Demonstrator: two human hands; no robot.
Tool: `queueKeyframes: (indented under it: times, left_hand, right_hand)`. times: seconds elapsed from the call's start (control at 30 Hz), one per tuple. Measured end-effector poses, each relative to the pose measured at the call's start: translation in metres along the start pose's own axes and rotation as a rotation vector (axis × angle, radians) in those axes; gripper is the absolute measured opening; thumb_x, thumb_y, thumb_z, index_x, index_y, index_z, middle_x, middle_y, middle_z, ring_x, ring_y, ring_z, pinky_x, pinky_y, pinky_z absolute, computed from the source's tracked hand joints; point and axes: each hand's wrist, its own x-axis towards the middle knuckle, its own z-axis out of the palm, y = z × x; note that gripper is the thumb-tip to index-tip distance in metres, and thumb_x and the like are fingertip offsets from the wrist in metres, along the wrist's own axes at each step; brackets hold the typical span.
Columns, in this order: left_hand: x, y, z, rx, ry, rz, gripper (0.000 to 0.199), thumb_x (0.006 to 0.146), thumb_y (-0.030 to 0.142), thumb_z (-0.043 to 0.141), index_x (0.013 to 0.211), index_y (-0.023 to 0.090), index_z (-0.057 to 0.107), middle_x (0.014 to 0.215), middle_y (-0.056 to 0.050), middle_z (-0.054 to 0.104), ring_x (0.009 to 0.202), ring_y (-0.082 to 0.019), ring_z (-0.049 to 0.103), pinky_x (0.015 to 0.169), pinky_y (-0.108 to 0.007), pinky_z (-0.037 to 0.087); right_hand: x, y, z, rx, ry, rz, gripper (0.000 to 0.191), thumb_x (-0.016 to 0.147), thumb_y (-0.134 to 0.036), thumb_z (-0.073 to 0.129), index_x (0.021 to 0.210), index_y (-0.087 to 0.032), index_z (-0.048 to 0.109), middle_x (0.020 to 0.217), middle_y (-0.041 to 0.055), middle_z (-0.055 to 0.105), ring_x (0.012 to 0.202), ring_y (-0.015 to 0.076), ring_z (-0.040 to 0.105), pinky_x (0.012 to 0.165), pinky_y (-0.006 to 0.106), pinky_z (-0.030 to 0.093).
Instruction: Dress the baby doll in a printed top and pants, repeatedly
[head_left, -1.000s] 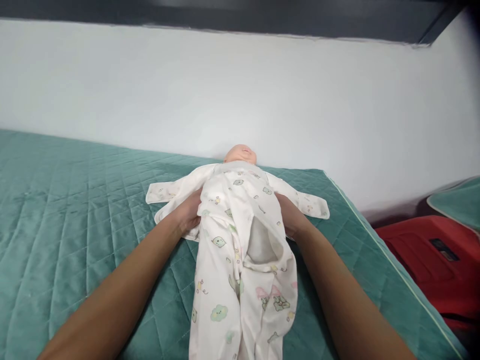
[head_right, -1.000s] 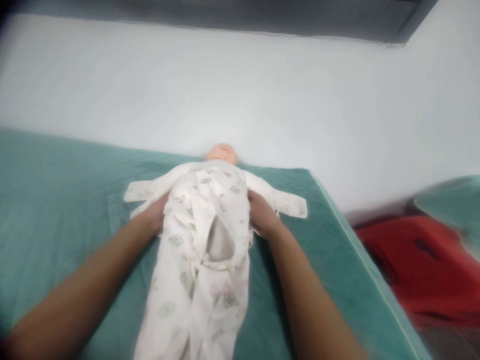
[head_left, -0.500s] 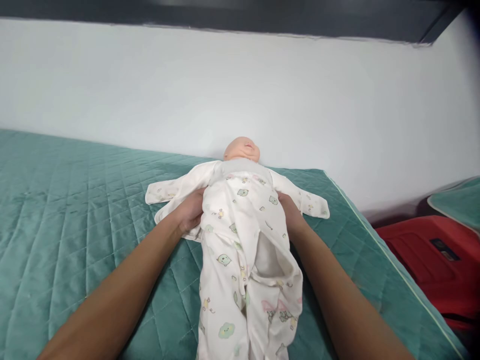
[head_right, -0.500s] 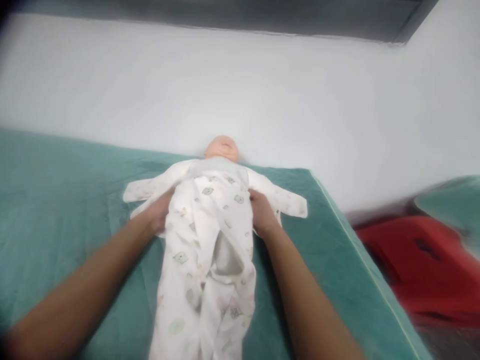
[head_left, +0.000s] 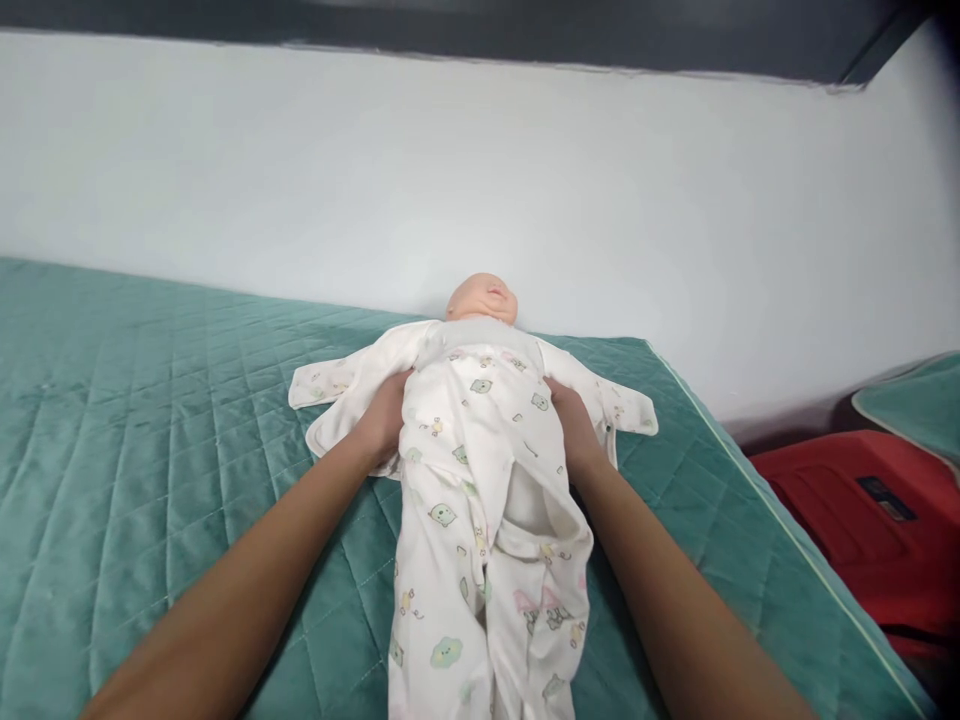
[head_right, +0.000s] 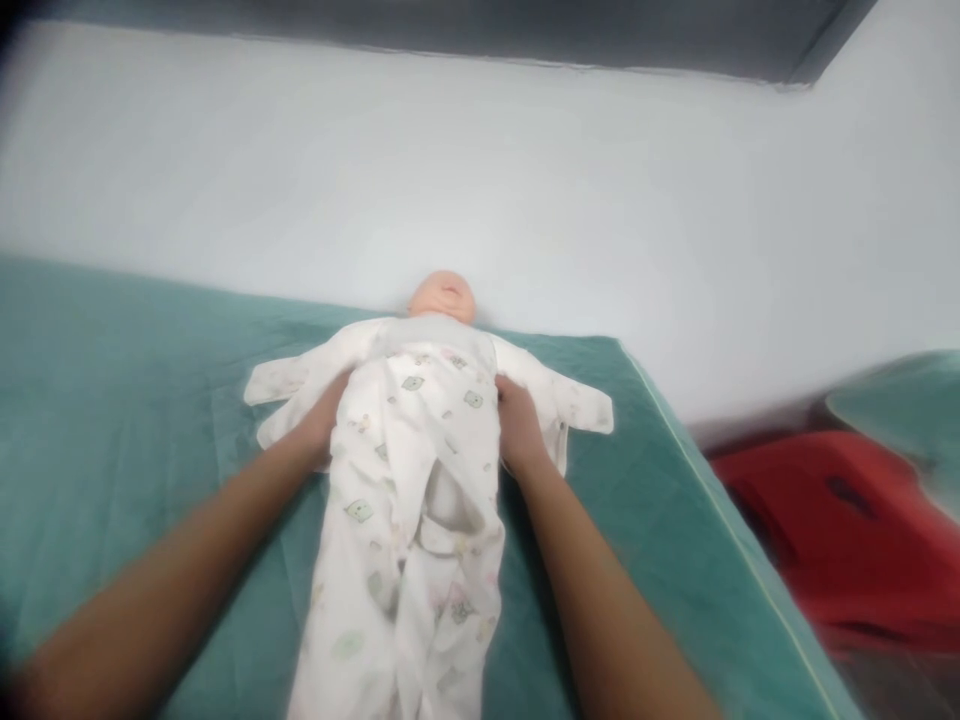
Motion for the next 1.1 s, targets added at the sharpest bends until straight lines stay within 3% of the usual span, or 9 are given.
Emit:
queueKeyframes:
  times: [0.17,0.33,0.47,0.63,0.8,0.97,1.1]
  left_hand:
    - [0.007,-0.009,-0.008,0.228,0.116,0.220,0.006,0.071,0.025,0.064,0.074,0.020,0.065,0.089,-0.007,0.073,0.113,-0.033,0.058,0.097,-0.034,0.047]
    - [0.009,-0.010,-0.013,0.395,0.108,0.307,0.009,0.076,0.025,0.058,0.072,0.018,0.063,0.089,-0.009,0.073,0.100,-0.032,0.060,0.098,-0.038,0.045]
    - [0.007,-0.008,-0.012,0.405,0.146,0.280,0.013,0.081,0.024,0.054,0.082,0.015,0.064,0.095,-0.009,0.071,0.101,-0.028,0.060,0.098,-0.036,0.043]
    - [0.008,-0.006,-0.015,0.454,0.319,0.251,0.026,0.094,0.037,0.047,0.092,0.019,0.065,0.093,-0.003,0.070,0.091,-0.020,0.059,0.083,-0.029,0.044]
    - [0.012,-0.003,-0.018,0.412,0.206,0.450,0.018,0.091,0.034,0.056,0.087,0.021,0.068,0.096,-0.002,0.067,0.093,-0.018,0.059,0.086,-0.027,0.044]
    - [0.019,-0.003,-0.019,0.359,0.058,0.517,0.017,0.091,0.032,0.056,0.098,0.023,0.069,0.105,-0.002,0.065,0.103,-0.019,0.058,0.092,-0.030,0.044]
    - [0.029,-0.005,-0.021,0.345,0.019,0.453,0.020,0.091,0.039,0.057,0.091,0.021,0.065,0.093,-0.002,0.063,0.091,-0.018,0.057,0.085,-0.031,0.044]
  right_hand:
    - [0.002,0.003,-0.002,-0.132,0.018,0.019,0.024,0.074,-0.032,0.057,0.087,-0.021,0.074,0.088,0.0046,0.077,0.089,0.0298,0.064,0.076,0.037,0.049]
    - [0.004,0.012,-0.003,-0.160,0.057,0.061,0.024,0.076,-0.034,0.057,0.086,-0.021,0.076,0.088,0.0056,0.077,0.088,0.0293,0.065,0.075,0.037,0.050]
    - [0.005,0.018,-0.006,-0.133,0.125,0.107,0.024,0.079,-0.036,0.058,0.090,-0.024,0.075,0.092,0.0049,0.077,0.087,0.0270,0.066,0.079,0.038,0.050]
    - [0.005,0.004,-0.008,-0.166,0.273,0.080,0.023,0.082,-0.044,0.064,0.087,-0.023,0.071,0.088,0.0040,0.074,0.082,0.0229,0.065,0.082,0.039,0.049]
    - [0.006,-0.007,-0.001,0.181,0.148,0.010,0.027,0.083,-0.045,0.067,0.099,-0.024,0.070,0.102,0.0037,0.072,0.095,0.0211,0.064,0.088,0.036,0.049]
    - [0.013,0.004,0.000,0.176,0.053,-0.006,0.026,0.083,-0.043,0.068,0.102,-0.025,0.069,0.103,0.0030,0.068,0.094,0.0198,0.061,0.086,0.035,0.047]
    - [0.021,0.007,-0.005,0.152,-0.045,-0.011,0.024,0.081,-0.041,0.070,0.096,-0.024,0.065,0.094,0.0011,0.063,0.086,0.0175,0.056,0.080,0.032,0.045]
